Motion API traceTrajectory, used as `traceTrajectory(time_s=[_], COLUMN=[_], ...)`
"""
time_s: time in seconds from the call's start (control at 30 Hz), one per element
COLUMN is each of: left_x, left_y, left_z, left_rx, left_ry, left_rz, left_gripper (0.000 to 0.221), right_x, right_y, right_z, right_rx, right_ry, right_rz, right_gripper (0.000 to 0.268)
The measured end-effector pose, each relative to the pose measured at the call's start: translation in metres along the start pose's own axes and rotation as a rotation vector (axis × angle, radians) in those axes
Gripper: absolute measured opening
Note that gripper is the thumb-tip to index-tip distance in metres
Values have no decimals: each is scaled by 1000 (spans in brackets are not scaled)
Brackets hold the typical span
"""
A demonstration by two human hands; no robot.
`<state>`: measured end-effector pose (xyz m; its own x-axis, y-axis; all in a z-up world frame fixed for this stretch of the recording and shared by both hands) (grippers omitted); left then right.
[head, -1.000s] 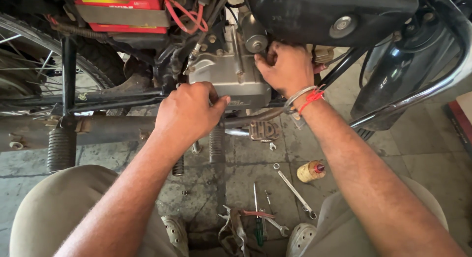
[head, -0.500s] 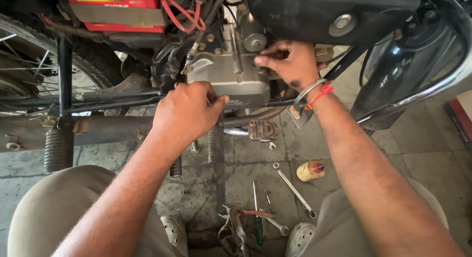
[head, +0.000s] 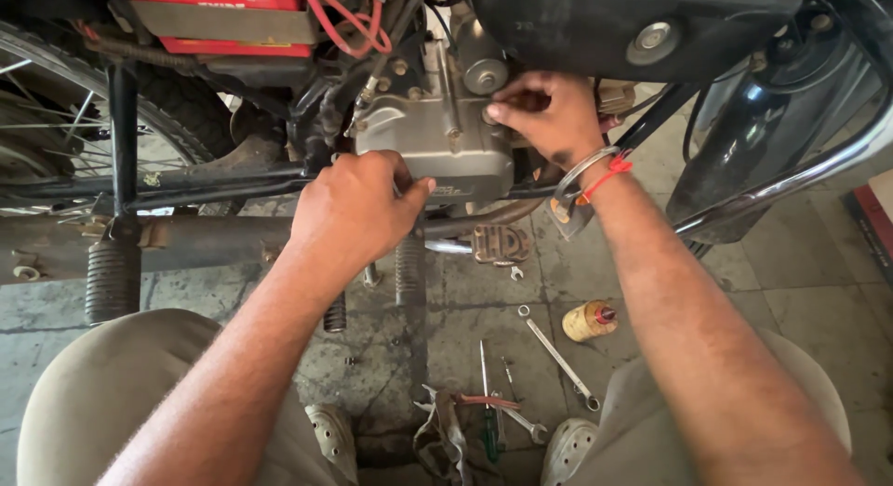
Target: Pouring engine oil into a motorcycle and performing various repairs and adjustments on the engine using hand tools.
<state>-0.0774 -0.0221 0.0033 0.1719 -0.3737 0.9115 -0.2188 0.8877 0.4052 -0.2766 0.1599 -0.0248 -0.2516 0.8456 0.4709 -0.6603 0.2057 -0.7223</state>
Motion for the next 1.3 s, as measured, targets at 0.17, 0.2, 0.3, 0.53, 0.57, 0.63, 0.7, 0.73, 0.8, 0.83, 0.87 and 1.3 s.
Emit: traceTrajectory(time_s=[0.17,0.2,0.3,0.53,0.57,0.63,0.7,0.73,0.8,0.83,0.87,1.3], left_x=[0,0,0,0,0,-1,-1,-2,-2,-1,-2,0], left_y=[1,2,2,0,0,1,1,2,3,4,5,6], left_z=[0,-1,-1,-1,-1,-1,-1,0,-2,-2,-2,-2], left_rx=[-13,-14,-11,-16,-13,-33,-39,-48,-50,-50,-53,-53], left_ry=[-3,1,-3,16,16,30,32,34,26,26,26,17], left_rz=[6,6,5,-3,-3,-11,-5,-1,0,1,-1,16], left_gripper=[39,39,39,39,39,38,38,38,38,38,38,37], right_x=[-12,-16,-10,-1,-6,-11,-13,-14,-5,-1,4,-5], right_y=[-8,-6,3,-8,-10,-20,-19,-18,0,12,13,1], right_z=[4,7,9,1,2,4,5,5,4,4,2,6], right_rx=[-44,-11,-215,-94,-94,-29,-24,-19,-87,-146,-147,-190], right_ry=[29,35,21,32,29,117,115,116,111,106,108,20], right_rz=[-445,-550,-351,-195,-194,-561,-573,-588,-384,-178,-181,-438], right_gripper=[34,32,30,34,34,31,33,36,31,27,27,37])
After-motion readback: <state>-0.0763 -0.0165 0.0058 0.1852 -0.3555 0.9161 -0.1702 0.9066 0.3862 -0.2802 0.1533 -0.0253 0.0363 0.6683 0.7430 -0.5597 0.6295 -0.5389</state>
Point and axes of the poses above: each hand's wrist, its own z-axis towards the middle knuckle, its own x-axis out of the back of the hand, y = z × x, the point moved 8 cm from there along z, towards the middle knuckle, and after that the axes turned 4 degrees about z, right-handed, at the moved point
